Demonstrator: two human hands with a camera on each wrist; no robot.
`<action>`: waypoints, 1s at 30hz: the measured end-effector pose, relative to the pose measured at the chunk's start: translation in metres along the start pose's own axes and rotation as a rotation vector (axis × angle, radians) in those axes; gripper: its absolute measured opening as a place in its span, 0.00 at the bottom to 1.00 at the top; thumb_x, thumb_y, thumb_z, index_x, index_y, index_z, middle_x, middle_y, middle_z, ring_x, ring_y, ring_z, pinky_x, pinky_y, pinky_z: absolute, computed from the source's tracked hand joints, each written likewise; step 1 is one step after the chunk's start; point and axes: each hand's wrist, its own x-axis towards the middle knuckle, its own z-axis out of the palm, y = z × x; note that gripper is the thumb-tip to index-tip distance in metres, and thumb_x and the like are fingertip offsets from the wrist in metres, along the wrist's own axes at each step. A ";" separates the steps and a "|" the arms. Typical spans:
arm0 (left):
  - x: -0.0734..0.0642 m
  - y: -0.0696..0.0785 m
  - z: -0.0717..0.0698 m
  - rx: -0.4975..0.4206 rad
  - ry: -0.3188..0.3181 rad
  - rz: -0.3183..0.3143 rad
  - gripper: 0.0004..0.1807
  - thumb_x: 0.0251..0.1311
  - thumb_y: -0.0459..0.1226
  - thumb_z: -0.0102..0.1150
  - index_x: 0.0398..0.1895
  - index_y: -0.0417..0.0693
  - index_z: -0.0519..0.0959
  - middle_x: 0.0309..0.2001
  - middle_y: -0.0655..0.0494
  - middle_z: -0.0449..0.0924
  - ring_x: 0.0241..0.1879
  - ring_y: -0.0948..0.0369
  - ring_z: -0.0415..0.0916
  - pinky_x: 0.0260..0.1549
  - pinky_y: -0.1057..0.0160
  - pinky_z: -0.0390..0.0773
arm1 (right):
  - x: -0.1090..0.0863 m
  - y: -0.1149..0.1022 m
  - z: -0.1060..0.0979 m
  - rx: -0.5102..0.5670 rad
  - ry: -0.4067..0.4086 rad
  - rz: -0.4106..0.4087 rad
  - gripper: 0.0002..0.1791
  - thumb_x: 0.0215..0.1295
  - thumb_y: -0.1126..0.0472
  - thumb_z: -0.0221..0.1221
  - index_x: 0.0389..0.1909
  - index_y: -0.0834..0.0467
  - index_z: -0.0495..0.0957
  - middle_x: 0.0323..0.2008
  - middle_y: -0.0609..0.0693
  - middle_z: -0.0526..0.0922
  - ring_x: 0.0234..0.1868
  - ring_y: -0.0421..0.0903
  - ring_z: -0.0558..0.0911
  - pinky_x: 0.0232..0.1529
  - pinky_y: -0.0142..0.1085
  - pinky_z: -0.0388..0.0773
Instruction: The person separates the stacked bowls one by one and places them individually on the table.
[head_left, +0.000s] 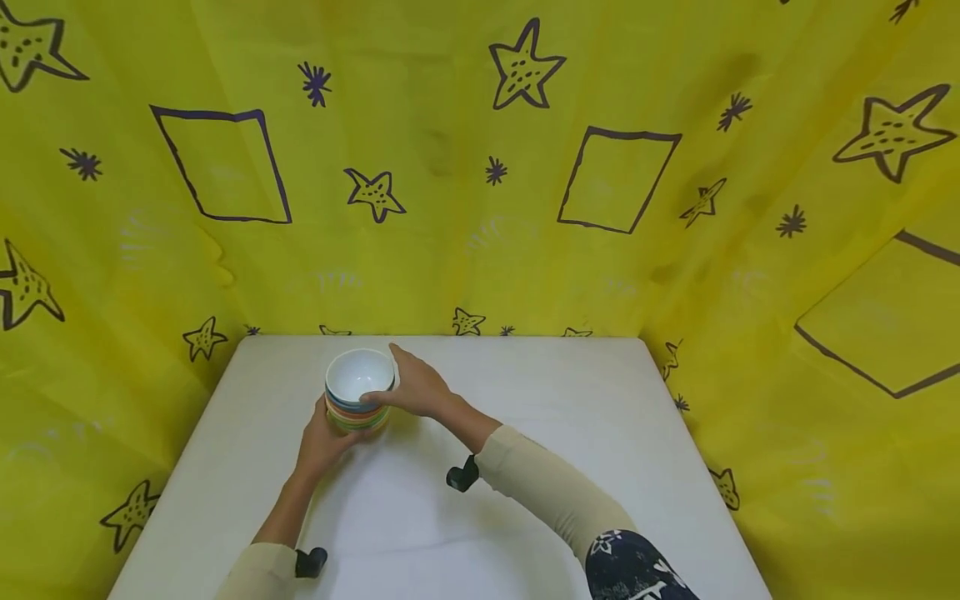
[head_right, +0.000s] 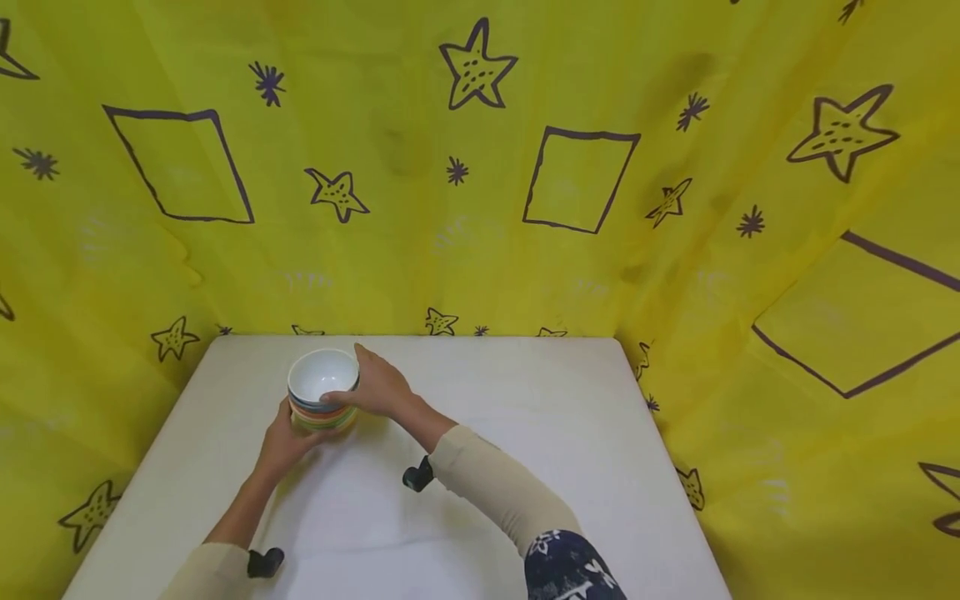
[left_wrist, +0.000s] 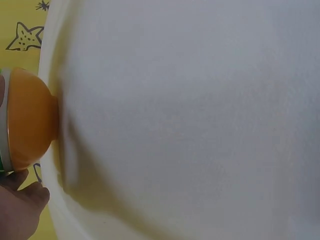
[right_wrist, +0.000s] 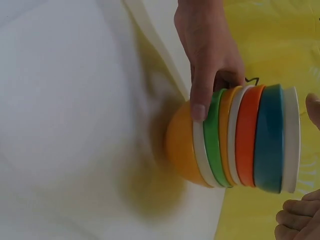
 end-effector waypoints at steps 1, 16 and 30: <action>0.000 -0.001 0.001 0.001 0.002 -0.004 0.62 0.52 0.38 0.82 0.81 0.29 0.48 0.71 0.24 0.65 0.70 0.29 0.64 0.70 0.31 0.64 | 0.000 0.000 0.002 -0.005 -0.006 0.002 0.52 0.58 0.35 0.74 0.76 0.56 0.65 0.63 0.48 0.80 0.61 0.44 0.80 0.56 0.40 0.82; 0.004 -0.007 0.004 0.028 -0.013 -0.056 0.62 0.51 0.41 0.83 0.80 0.30 0.51 0.68 0.25 0.68 0.68 0.30 0.67 0.68 0.33 0.67 | 0.007 -0.003 0.015 0.047 0.002 -0.007 0.48 0.54 0.37 0.77 0.70 0.56 0.70 0.57 0.46 0.82 0.53 0.39 0.82 0.47 0.32 0.82; 0.003 -0.008 0.004 0.030 -0.033 -0.052 0.60 0.51 0.42 0.84 0.79 0.29 0.53 0.68 0.26 0.69 0.70 0.32 0.66 0.69 0.34 0.66 | 0.009 -0.006 0.017 0.096 0.012 0.041 0.48 0.48 0.40 0.82 0.65 0.56 0.73 0.51 0.44 0.83 0.48 0.38 0.82 0.43 0.31 0.82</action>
